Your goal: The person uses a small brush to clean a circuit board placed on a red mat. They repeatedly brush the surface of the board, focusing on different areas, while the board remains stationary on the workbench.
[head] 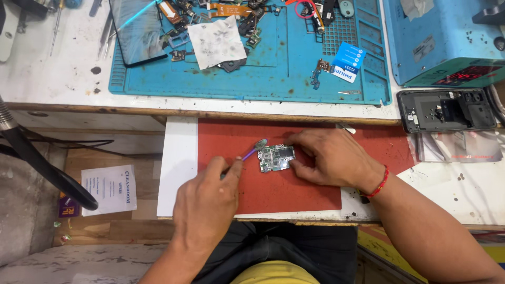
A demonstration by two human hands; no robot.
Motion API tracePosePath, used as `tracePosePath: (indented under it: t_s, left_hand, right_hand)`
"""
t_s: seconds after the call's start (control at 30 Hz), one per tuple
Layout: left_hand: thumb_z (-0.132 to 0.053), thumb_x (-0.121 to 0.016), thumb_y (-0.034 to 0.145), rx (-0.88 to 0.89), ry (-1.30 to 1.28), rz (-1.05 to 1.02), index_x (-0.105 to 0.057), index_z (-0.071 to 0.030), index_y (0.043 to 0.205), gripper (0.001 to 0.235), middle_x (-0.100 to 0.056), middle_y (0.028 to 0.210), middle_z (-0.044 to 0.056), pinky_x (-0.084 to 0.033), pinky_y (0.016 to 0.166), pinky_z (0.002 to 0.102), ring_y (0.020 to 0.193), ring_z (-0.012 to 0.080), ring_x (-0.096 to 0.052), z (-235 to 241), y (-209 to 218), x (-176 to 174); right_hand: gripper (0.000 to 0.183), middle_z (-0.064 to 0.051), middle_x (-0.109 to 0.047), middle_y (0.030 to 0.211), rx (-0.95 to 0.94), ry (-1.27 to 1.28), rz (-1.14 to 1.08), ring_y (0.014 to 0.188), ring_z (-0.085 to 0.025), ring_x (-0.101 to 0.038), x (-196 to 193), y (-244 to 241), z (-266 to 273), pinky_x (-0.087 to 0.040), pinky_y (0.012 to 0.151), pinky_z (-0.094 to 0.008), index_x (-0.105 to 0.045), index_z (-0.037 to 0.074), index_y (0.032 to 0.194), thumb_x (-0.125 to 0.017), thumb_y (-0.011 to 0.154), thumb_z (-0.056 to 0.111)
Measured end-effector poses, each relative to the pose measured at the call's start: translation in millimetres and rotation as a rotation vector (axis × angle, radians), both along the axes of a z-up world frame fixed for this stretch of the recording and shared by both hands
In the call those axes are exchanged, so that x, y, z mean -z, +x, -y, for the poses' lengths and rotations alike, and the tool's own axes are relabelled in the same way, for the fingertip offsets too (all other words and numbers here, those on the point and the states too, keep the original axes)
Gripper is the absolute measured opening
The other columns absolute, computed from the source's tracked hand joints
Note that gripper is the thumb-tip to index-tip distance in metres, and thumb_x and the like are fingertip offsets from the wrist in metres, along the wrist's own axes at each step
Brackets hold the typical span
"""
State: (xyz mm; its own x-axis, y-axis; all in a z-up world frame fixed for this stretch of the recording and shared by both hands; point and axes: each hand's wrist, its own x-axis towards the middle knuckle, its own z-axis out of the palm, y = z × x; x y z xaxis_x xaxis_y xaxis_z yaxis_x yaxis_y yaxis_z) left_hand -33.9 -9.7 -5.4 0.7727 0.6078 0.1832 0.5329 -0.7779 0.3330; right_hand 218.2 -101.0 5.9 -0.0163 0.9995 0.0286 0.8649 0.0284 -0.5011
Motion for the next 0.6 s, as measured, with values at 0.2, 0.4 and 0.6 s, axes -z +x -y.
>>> tracePosePath:
  t_s: [0.2,0.4,0.6]
  left_hand:
    - [0.002,-0.062,0.086,0.148,-0.067,0.094,-0.071,-0.001,0.121,0.037,-0.063,0.097,0.01,-0.057,0.058,0.038,0.07,0.0236,-0.069,25.7,-1.3,5.8]
    - [0.002,-0.063,0.083,0.051,-0.004,0.063,-0.07,0.004,0.122,0.04,-0.063,0.099,0.013,-0.058,0.061,0.038,0.07,0.0263,-0.068,16.2,-0.7,1.3]
    - [-0.001,-0.064,0.087,0.089,0.07,0.058,-0.07,0.004,0.119,0.033,-0.062,0.095,0.011,-0.057,0.056,0.037,0.067,0.0238,-0.067,32.3,-4.2,4.9]
  right_hand:
    - [0.042,-0.012,-0.071,0.087,-0.016,0.085,0.031,0.067,-0.03,-0.066,9.6,3.0,4.0,-0.053,0.057,-0.042,-0.072,0.007,0.114,-0.079,0.076,0.025]
    - [0.043,-0.011,-0.071,0.085,0.0,0.046,0.015,0.063,-0.029,-0.065,6.5,0.7,4.3,-0.052,0.055,-0.042,-0.072,0.009,0.114,-0.08,0.076,0.025]
    - [0.042,-0.011,-0.07,0.084,-0.014,0.035,0.013,0.065,-0.029,-0.066,9.6,7.3,6.5,-0.052,0.055,-0.042,-0.073,0.009,0.115,-0.077,0.075,0.021]
